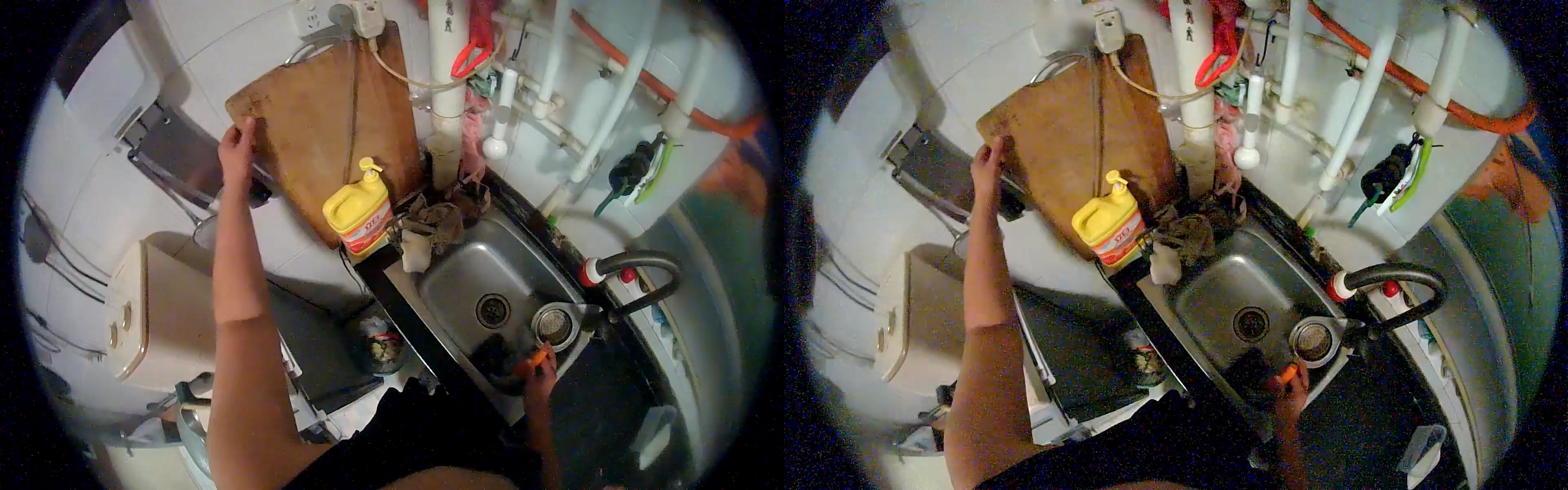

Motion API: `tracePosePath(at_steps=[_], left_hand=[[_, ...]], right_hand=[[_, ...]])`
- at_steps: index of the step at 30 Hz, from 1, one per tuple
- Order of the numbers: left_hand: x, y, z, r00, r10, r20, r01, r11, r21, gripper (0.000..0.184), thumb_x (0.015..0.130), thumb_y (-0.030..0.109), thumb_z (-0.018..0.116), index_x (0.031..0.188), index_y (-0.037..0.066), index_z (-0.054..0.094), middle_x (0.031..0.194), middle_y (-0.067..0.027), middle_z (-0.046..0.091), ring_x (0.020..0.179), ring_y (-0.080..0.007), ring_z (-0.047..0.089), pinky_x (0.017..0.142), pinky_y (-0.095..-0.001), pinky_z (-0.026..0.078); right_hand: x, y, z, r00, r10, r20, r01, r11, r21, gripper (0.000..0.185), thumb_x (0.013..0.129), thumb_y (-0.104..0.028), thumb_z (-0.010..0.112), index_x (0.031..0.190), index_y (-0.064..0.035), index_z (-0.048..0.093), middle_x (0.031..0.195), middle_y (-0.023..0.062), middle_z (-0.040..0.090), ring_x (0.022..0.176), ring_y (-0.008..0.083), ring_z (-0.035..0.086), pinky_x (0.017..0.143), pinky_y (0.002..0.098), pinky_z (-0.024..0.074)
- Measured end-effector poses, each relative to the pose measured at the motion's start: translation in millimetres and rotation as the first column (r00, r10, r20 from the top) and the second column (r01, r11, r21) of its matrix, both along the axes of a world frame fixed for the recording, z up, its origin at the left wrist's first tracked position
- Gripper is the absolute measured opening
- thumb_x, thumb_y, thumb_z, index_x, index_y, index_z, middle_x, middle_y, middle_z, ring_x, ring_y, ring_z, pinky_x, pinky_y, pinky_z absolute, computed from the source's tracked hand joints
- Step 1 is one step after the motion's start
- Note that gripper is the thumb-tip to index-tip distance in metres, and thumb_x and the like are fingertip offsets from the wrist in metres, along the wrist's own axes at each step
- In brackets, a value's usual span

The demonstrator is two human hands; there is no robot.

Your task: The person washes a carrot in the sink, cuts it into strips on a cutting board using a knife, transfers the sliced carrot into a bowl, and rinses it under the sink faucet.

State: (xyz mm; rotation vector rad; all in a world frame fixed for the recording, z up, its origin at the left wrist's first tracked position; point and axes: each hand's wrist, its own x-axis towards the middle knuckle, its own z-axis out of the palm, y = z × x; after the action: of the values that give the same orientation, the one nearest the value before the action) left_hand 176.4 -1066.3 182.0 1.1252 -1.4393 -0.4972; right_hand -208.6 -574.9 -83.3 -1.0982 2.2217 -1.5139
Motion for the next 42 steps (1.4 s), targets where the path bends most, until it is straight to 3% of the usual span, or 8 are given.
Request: tracePosePath(at_steps=[3, 6, 12, 20, 30, 34, 40, 42], left_hand=[[-3, -25, -7, 0.939, -0.210, -0.273, 0.222, 0.975, 0.014, 0.040, 0.079, 0.039, 0.061, 0.089, 0.000, 0.058, 0.075, -0.0005, 0.055, 0.063, -0.0083, 0.047, 0.056, -0.0214, 0.039], [-11, -21, -3, 0.921, -0.165, -0.352, 0.162, 0.986, -0.039, 0.036, 0.079, 0.034, 0.062, 0.089, 0.000, 0.059, 0.077, -0.0006, 0.057, 0.065, -0.0077, 0.049, 0.058, -0.0218, 0.040], [13, -20, -24, 0.915, -0.202, -0.349, 0.113, 0.959, -0.260, 0.029, 0.081, 0.028, 0.062, 0.086, -0.001, 0.060, 0.075, 0.0005, 0.057, 0.069, -0.0076, 0.050, 0.062, -0.0213, 0.040], [37, 78, -5, 0.906, -0.005, -0.424, -0.128, 0.950, -0.284, 0.027, 0.083, 0.029, 0.058, 0.069, 0.007, 0.053, 0.062, 0.0042, 0.047, 0.053, -0.0048, 0.039, 0.046, -0.0199, 0.028], [72, 157, 15, 0.936, 0.026, -0.350, -0.143, 0.939, -0.313, 0.030, 0.082, 0.031, 0.059, 0.075, 0.002, 0.058, 0.069, -0.0003, 0.054, 0.060, -0.0081, 0.046, 0.054, -0.0223, 0.037], [65, 197, 39, 0.922, 0.284, -0.263, -0.350, 0.901, -0.255, 0.033, 0.081, 0.032, 0.061, 0.079, -0.001, 0.061, 0.072, -0.0039, 0.059, 0.063, -0.0094, 0.051, 0.055, -0.0225, 0.040], [24, 256, 57, 0.906, 0.152, -0.395, -0.310, 0.873, -0.376, 0.037, 0.078, 0.029, 0.063, 0.083, -0.008, 0.061, 0.079, -0.0096, 0.062, 0.068, -0.0162, 0.055, 0.062, -0.0260, 0.045], [1, 299, 65, 0.842, 0.240, -0.483, -0.378, 0.901, -0.212, 0.038, 0.076, 0.028, 0.065, 0.084, -0.008, 0.061, 0.084, -0.0131, 0.063, 0.071, -0.0198, 0.057, 0.065, -0.0291, 0.047]], right_hand=[[16, -13, 15, 0.930, 0.075, 0.361, -0.038, 0.993, -0.109, 0.037, 0.080, -0.022, 0.059, 0.105, 0.0045, 0.053, 0.120, 0.0165, 0.045, 0.105, 0.0264, 0.047, 0.088, 0.0324, 0.0383], [20, -24, 15, 0.995, 0.011, 0.098, -0.004, 0.998, -0.063, 0.021, 0.075, -0.005, 0.057, 0.094, 0.0026, 0.057, 0.120, 0.0134, 0.047, 0.107, 0.0233, 0.047, 0.089, 0.0324, 0.0375], [16, -37, 32, 0.994, 0.104, -0.032, -0.105, 0.994, -0.041, 0.037, 0.080, -0.029, 0.057, 0.096, 0.0042, 0.056, 0.119, 0.0166, 0.047, 0.107, 0.0275, 0.047, 0.090, 0.0357, 0.0366], [21, -36, 42, 0.973, 0.229, 0.018, -0.226, 0.966, -0.125, 0.031, 0.078, -0.027, 0.058, 0.089, 0.0017, 0.059, 0.109, 0.0155, 0.054, 0.105, 0.0291, 0.049, 0.091, 0.0369, 0.0366], [1, 29, 44, 0.936, 0.347, 0.054, -0.329, 0.921, -0.208, 0.027, 0.075, -0.020, 0.060, 0.093, 0.0005, 0.058, 0.108, 0.0144, 0.056, 0.104, 0.0274, 0.050, 0.089, 0.0349, 0.0375], [-9, 70, 51, 0.931, 0.352, 0.093, -0.331, 0.925, -0.186, 0.024, 0.075, -0.015, 0.059, 0.093, 0.0010, 0.057, 0.111, 0.0145, 0.054, 0.101, 0.0243, 0.052, 0.087, 0.0344, 0.0386], [-16, 105, 52, 0.938, 0.347, 0.023, -0.340, 0.929, -0.146, 0.022, 0.077, -0.009, 0.056, 0.096, 0.0008, 0.056, 0.114, 0.0136, 0.052, 0.102, 0.0226, 0.051, 0.088, 0.0339, 0.0382], [-18, 114, 52, 0.945, 0.327, -0.017, -0.326, 0.930, -0.168, 0.024, 0.076, -0.010, 0.058, 0.098, 0.0007, 0.056, 0.116, 0.0137, 0.052, 0.104, 0.0236, 0.051, 0.089, 0.0339, 0.0381]])
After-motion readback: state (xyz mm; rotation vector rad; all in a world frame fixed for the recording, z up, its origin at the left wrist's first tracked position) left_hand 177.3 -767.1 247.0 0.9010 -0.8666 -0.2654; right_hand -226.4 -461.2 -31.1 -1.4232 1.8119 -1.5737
